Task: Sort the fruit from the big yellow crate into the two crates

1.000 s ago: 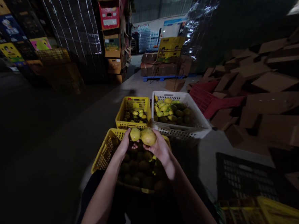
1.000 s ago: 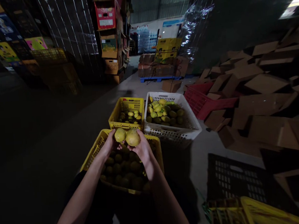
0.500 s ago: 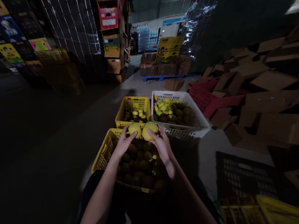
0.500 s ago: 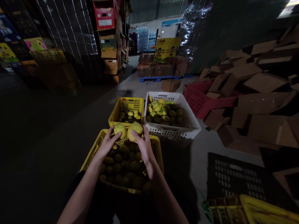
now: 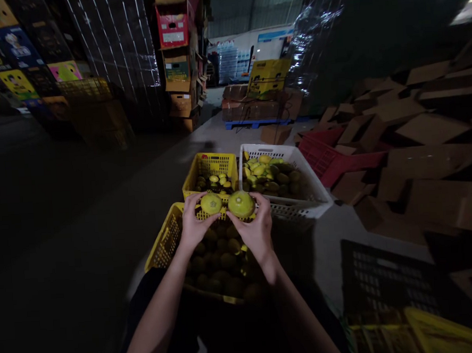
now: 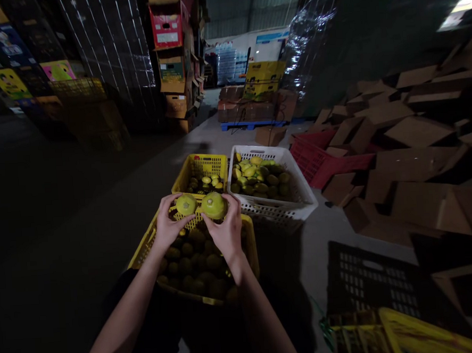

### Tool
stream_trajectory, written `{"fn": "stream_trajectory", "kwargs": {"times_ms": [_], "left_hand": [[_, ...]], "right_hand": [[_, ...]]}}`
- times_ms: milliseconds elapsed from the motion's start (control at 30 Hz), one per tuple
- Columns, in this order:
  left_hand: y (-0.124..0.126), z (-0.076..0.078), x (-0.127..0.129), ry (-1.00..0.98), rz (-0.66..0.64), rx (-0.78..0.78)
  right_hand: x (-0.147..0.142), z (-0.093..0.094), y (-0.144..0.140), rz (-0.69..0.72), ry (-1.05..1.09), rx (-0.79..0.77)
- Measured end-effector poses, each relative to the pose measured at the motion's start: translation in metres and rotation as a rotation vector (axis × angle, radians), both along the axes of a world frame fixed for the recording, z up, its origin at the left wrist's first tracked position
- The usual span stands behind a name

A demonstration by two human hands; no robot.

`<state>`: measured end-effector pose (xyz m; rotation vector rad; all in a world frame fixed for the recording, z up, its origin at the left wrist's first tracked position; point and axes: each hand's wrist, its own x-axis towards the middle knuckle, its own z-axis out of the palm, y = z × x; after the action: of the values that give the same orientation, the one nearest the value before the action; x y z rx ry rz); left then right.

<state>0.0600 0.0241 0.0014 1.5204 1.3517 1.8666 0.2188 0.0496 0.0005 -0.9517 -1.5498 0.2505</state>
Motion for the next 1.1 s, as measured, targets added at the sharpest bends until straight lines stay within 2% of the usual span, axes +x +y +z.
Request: {"fn": "stream_trajectory", "kwargs": {"times_ms": [233,300,367,433,500,667,767,867,1033,1100], "left_hand": [[-0.003,-0.005,-0.004,0.299,0.123,0.160],[-0.003,-0.006,-0.004,0.275,0.109,0.174],[-0.003,-0.006,-0.004,0.152,0.048,0.153],[-0.004,-0.005,-0.004,-0.031,-0.055,0.109],[-0.004,-0.003,-0.005,-0.206,-0.172,0.054],[-0.006,0.000,-0.015,-0.563,-0.328,-0.127],[-0.008,0.001,-0.019,-0.712,-0.403,-0.249],[-0.009,0.001,-0.018,-0.809,-0.418,-0.286],[-0.006,-0.001,-0.015,-0.901,-0.313,-0.389],[-0.005,-0.001,-0.013,-0.899,-0.310,-0.413]], "right_hand": [[0.002,-0.006,0.000,-0.049,-0.230,0.340],[0.002,-0.006,-0.001,-0.090,-0.244,0.377],[0.002,-0.005,-0.002,-0.115,-0.229,0.378],[0.002,-0.002,-0.002,-0.094,-0.184,0.315],[0.002,0.001,0.000,-0.011,-0.061,0.190],[0.005,0.005,0.002,0.484,0.498,-0.330],[0.007,0.008,0.002,0.635,0.674,-0.533],[0.006,0.010,0.002,0.698,0.755,-0.604],[-0.004,0.009,0.003,0.654,0.975,-0.668],[-0.007,0.008,0.003,0.657,1.005,-0.711]]}}
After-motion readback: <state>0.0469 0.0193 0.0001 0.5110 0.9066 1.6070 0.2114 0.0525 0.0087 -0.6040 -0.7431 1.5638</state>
